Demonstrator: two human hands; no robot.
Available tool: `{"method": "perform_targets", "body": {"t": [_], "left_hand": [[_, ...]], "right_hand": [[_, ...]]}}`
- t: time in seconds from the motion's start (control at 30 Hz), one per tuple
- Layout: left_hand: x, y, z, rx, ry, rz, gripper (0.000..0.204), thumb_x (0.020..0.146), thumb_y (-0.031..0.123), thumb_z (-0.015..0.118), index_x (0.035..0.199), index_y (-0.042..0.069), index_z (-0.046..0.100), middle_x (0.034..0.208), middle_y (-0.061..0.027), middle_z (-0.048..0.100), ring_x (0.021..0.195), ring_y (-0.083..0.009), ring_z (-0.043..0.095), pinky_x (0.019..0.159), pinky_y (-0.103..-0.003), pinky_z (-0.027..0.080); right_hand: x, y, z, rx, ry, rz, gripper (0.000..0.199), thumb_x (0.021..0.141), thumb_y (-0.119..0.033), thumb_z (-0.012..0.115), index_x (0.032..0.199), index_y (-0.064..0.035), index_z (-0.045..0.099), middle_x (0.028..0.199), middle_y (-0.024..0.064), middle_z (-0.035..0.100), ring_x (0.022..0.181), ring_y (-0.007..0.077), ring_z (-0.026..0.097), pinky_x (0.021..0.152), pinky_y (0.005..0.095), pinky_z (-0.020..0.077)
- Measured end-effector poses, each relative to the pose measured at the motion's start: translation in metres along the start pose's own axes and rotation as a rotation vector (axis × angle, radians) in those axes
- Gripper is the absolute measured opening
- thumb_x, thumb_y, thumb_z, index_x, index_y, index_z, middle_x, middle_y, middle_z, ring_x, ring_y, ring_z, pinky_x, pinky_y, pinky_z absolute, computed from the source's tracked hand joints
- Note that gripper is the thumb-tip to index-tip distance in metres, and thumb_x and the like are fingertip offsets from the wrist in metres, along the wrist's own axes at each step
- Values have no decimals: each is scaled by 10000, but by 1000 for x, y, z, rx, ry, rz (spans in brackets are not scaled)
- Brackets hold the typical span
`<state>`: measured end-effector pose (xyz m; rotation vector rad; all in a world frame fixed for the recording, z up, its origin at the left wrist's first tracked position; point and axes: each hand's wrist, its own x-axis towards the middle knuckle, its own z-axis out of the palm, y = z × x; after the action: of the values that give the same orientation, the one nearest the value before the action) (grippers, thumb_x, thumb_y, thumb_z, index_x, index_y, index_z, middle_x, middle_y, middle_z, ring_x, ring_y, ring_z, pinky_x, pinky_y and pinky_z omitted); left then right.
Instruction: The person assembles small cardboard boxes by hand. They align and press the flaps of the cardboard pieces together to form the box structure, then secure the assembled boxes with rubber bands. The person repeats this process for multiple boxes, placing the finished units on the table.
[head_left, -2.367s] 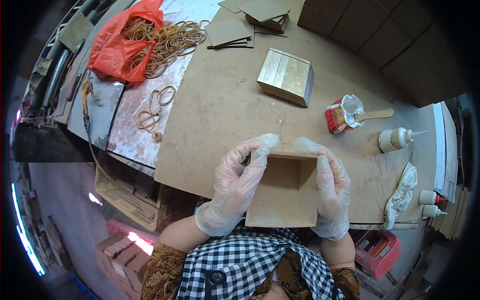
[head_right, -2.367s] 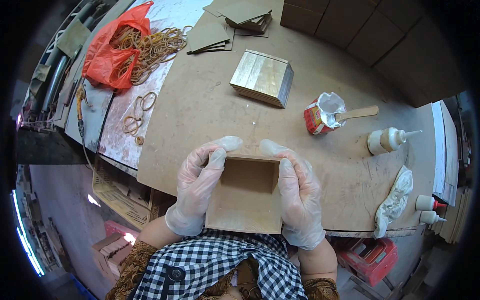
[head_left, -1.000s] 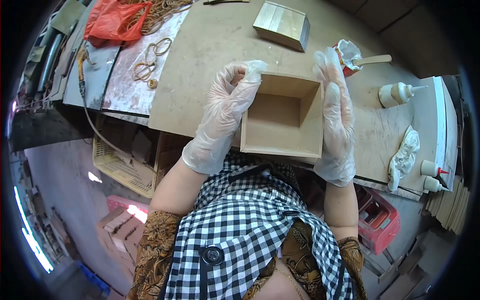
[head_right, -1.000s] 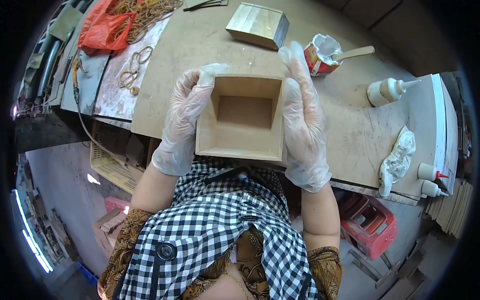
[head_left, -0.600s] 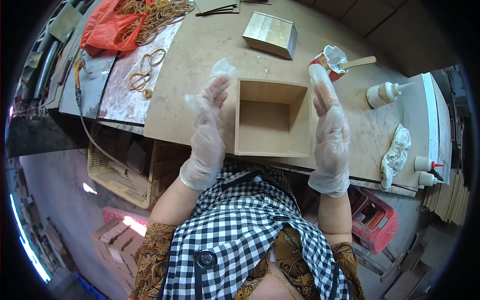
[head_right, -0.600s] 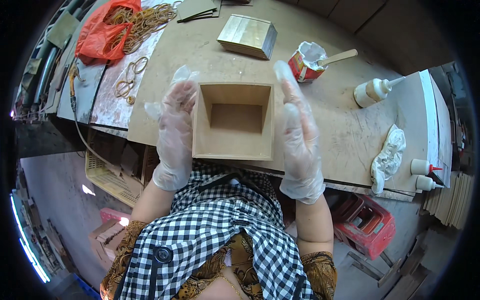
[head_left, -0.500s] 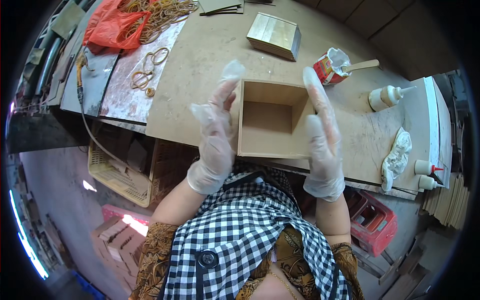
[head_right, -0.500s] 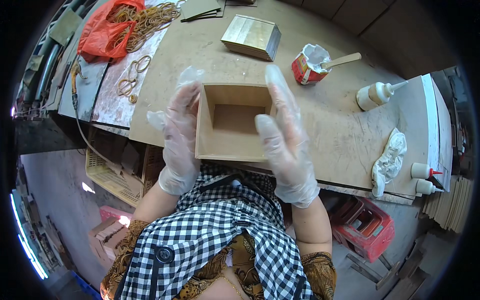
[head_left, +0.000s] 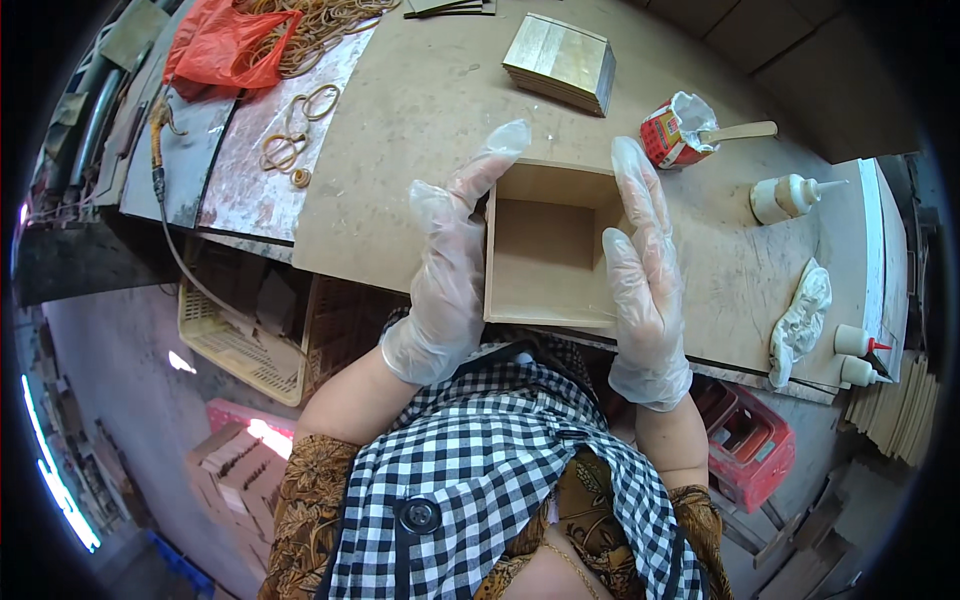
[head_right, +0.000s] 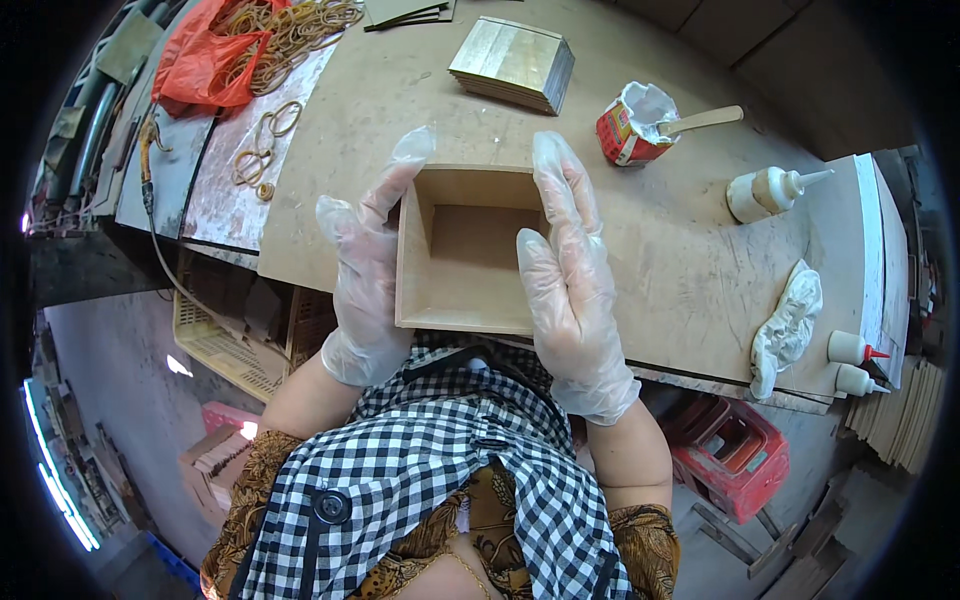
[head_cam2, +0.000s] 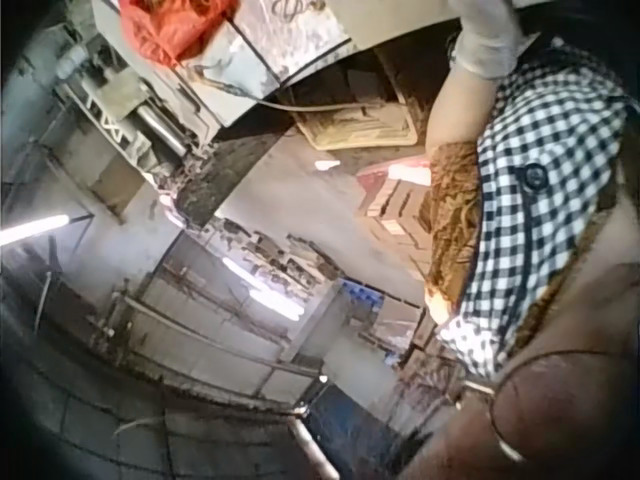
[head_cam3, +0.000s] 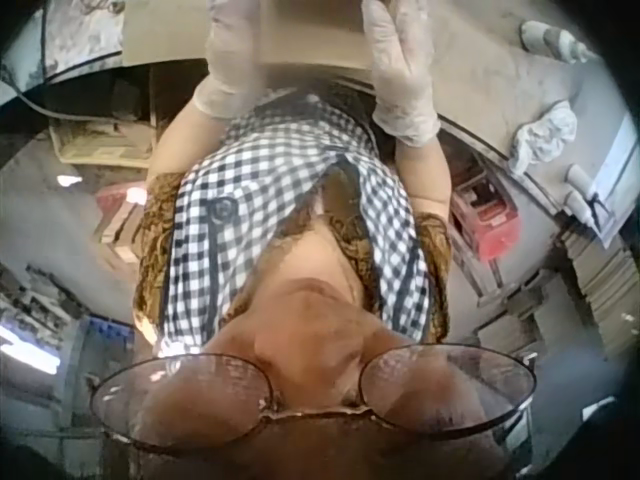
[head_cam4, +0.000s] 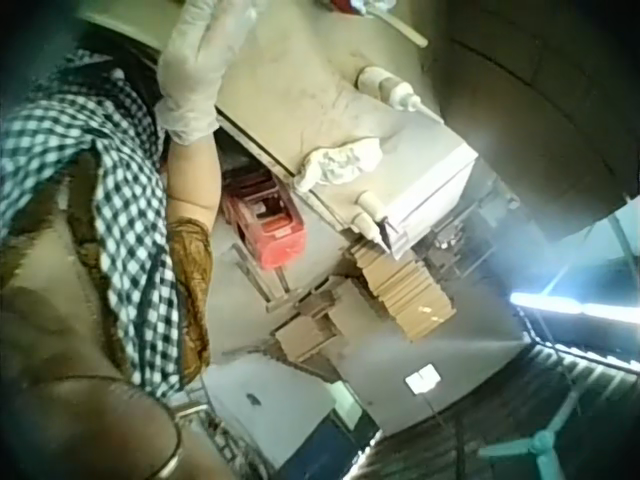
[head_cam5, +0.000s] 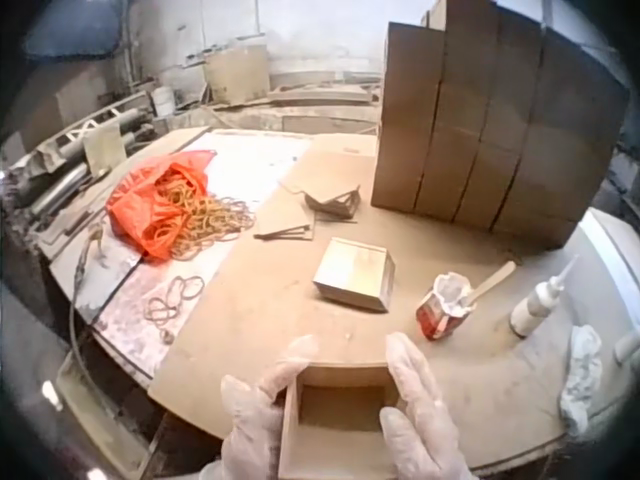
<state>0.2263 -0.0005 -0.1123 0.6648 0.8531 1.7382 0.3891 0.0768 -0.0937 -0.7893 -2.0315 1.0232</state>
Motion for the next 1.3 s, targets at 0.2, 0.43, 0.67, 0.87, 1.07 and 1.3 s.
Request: {"method": "perform_targets", "body": {"t": [0.2, 0.43, 0.67, 0.87, 1.07, 1.3], "left_hand": [[0, -9, -15, 109, -102, 128, 634, 1055, 419, 355, 1515, -9, 274, 1491, -146, 423, 1378, -236, 400, 1184, -365, 267], [-20, -10, -25, 292, -150, 209, 821, 901, 246, 604, 1577, 53, 180, 1633, -145, 173, 1495, -258, 201, 1214, -421, 155], [-27, -12, -25, 258, -132, 11, 844, 902, 241, 592, 1594, 75, 138, 1676, -126, 33, 1539, -252, 63, 1230, -428, 80], [-6, -9, -28, 440, -297, 201, 797, 927, 234, 538, 1590, 48, 139, 1662, -139, 100, 1535, -257, 91, 1234, -410, 72], [25, -5, -32, 384, -369, 91, 739, 923, 92, 499, 1583, 50, 169, 1663, -151, 110, 1536, -259, 63, 1228, -391, 62], [18, 15, -97, 384, -23, 246, 607, 904, 5, 593, 1471, 46, 381, 1368, -74, 550, 1078, -152, 609, 932, -285, 475]], "right_hand": [[0, 27, -3, 637, 44, -45, 672, 1051, -386, 409, 1532, 60, 265, 1614, 167, 266, 1508, 282, 217, 1230, 391, 136], [-11, 9, -19, 927, 33, 231, 847, 980, -406, 517, 1562, 58, 115, 1658, 153, 107, 1536, 242, 90, 1239, 376, 69], [-23, 13, -14, 690, -90, 199, 1004, 817, -309, 637, 1563, 68, 81, 1664, 186, 36, 1544, 261, 9, 1233, 391, 19], [-23, 11, -2, 610, 77, 219, 977, 799, -386, 618, 1576, 10, 177, 1657, 155, 139, 1537, 278, 111, 1237, 420, 100], [-5, 5, 16, 608, 202, 236, 951, 818, -387, 565, 1579, 11, 157, 1658, 138, 148, 1525, 262, 161, 1226, 398, 155], [-27, 26, 12, 1014, 359, 113, 794, 972, -426, 509, 1551, 30, 215, 1645, 143, 180, 1511, 282, 206, 1231, 426, 172]]}}
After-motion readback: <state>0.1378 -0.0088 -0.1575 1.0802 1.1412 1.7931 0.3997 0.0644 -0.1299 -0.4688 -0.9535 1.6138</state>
